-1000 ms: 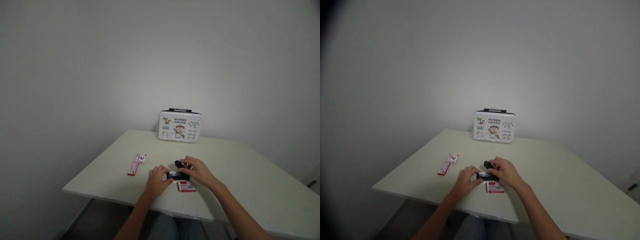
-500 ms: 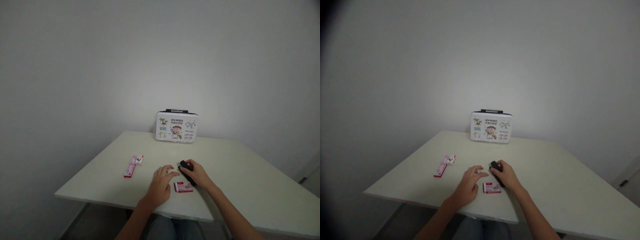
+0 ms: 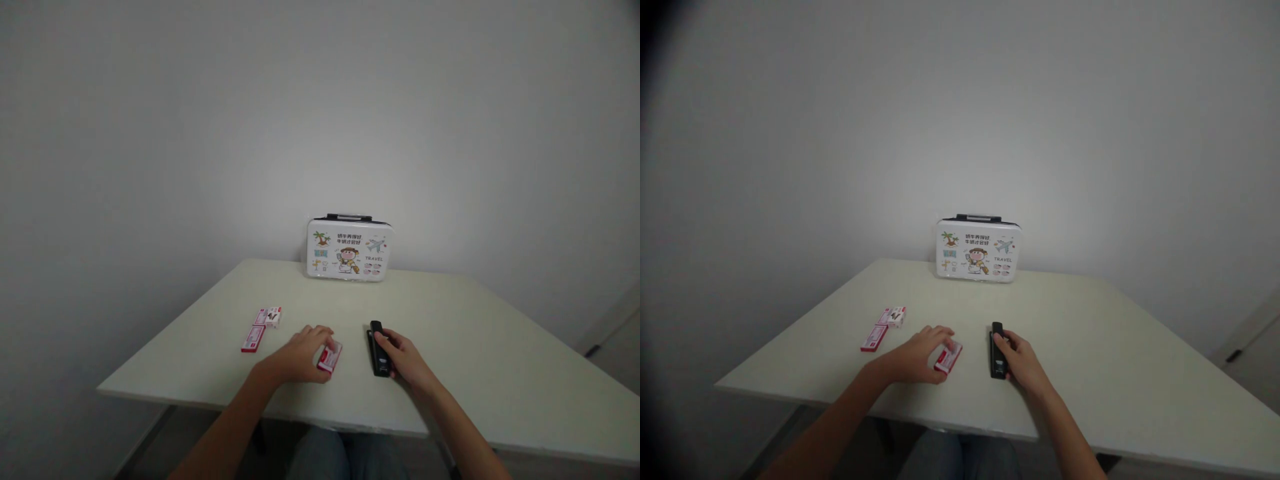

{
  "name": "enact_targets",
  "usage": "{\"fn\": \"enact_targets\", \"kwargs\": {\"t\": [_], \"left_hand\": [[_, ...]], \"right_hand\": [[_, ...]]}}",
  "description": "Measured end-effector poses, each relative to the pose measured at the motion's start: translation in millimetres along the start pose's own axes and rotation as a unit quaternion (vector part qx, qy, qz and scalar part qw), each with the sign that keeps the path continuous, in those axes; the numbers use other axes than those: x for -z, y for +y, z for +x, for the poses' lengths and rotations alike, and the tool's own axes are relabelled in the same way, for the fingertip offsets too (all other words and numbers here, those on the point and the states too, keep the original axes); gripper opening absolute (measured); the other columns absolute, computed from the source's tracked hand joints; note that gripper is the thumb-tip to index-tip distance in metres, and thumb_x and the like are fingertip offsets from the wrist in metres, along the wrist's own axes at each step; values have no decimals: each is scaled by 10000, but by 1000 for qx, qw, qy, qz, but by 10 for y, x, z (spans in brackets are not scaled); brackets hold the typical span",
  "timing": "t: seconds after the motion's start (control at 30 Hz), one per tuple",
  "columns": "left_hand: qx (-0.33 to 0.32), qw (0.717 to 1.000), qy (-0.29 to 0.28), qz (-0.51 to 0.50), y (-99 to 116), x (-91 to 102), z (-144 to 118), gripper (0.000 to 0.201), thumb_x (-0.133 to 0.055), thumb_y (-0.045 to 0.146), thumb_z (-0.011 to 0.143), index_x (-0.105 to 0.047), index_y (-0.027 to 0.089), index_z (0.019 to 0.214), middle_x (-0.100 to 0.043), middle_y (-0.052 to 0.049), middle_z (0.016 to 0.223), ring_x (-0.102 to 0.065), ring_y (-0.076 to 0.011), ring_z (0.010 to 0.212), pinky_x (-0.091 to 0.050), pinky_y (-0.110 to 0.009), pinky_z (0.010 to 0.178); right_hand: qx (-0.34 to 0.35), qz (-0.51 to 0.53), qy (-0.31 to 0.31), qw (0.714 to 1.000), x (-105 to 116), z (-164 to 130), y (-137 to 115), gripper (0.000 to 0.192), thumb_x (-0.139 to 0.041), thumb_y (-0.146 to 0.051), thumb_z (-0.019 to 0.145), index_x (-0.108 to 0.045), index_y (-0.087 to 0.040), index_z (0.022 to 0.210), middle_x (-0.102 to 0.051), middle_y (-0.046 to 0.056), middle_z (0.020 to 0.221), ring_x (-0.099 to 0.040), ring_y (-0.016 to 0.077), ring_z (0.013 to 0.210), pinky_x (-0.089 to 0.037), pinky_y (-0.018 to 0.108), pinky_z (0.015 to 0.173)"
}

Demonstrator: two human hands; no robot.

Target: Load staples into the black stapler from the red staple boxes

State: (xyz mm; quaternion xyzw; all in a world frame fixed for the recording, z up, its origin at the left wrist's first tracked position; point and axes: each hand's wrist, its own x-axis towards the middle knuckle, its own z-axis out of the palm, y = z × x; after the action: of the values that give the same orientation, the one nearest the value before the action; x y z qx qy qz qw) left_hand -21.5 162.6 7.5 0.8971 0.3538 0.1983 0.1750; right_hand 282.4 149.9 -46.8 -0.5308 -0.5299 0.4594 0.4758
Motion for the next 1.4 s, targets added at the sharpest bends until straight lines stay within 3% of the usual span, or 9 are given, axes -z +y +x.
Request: {"fn": "enact_targets", "kwargs": {"t": [0.33, 0.5, 0.6, 0.67, 0.7, 0.9, 1.0, 1.13, 1.4], "left_hand": [[77, 988, 104, -86, 81, -577, 141, 726, -896, 556, 577, -582, 280, 1171, -614, -22, 1093, -555, -235, 963, -425, -338, 853], [84, 982, 170, 23, -51, -376, -142, 585, -720, 575, 807, -533, 300, 1288, -576, -52, 1284, -496, -273, 1189, -360, -399, 1021], [306, 886, 307, 165, -256, -129, -445, 389, -561, 480, 919, -554, 223, 1211, -584, -111, 1223, -488, -322, 1181, -334, -478, 1017], [432, 811, 333, 213, -376, -17, -620, 444, -530, 448, 914, -514, 191, 1277, -590, -145, 1184, -500, -359, 1152, -355, -513, 968], [459, 800, 318, 221, -417, 12, -683, 483, -518, 444, 910, -489, 191, 1321, -596, -149, 1171, -514, -364, 1131, -369, -516, 944], [333, 928, 101, 130, -385, 10, -735, 712, -621, 606, 798, -497, 241, 1396, -587, -150, 1271, -539, -362, 1168, -397, -467, 970], [260, 965, 36, 15, -310, 49, -634, 735, -754, 538, 692, -543, 260, 1338, -608, -102, 1253, -571, -310, 1147, -429, -382, 959], [182, 979, 74, -49, -172, 37, -346, 611, -827, 544, 614, -642, 231, 1104, -628, -66, 1123, -600, -258, 1010, -474, -332, 862], [58, 994, 94, -5, 173, -469, 223, 690, -862, 610, 586, -657, 268, 1150, -671, -46, 1079, -574, -281, 1019, -455, -370, 893]], "right_hand": [[44, -36, -15, 998, -556, -52, -191, 623, -542, -703, 893, -681, -135, 1108, -628, 17, 688, -498, 122, 442, -381, 220, 350], [35, -69, 43, 996, -637, -125, -308, 644, -577, -705, 858, -707, -120, 1096, -679, 50, 716, -540, 145, 503, -364, 225, 407], [26, -74, 58, 995, -631, -133, -312, 657, -590, -702, 844, -707, -117, 1121, -688, 54, 720, -554, 158, 523, -360, 234, 423], [28, -74, 61, 995, -631, -119, -297, 661, -588, -704, 839, -711, -116, 1114, -689, 54, 721, -558, 162, 529, -362, 238, 432], [29, -74, 62, 995, -632, -108, -288, 662, -586, -708, 836, -715, -114, 1099, -689, 55, 718, -560, 164, 532, -364, 241, 436], [35, -71, 58, 995, -623, -68, -260, 657, -599, -714, 814, -728, -117, 1056, -681, 52, 701, -580, 177, 560, -390, 251, 471], [37, -73, 62, 995, -617, -69, -257, 642, -610, -708, 806, -731, -124, 1045, -681, 51, 699, -589, 185, 573, -402, 258, 485], [40, -75, 70, 994, -617, -63, -241, 631, -615, -703, 802, -735, -127, 1029, -675, 52, 677, -594, 196, 579, -405, 264, 492], [75, -108, 65, 989, -584, -10, -173, 657, -564, -728, 835, -737, -120, 1011, -710, 80, 747, -624, 219, 668, -460, 287, 607]]}}
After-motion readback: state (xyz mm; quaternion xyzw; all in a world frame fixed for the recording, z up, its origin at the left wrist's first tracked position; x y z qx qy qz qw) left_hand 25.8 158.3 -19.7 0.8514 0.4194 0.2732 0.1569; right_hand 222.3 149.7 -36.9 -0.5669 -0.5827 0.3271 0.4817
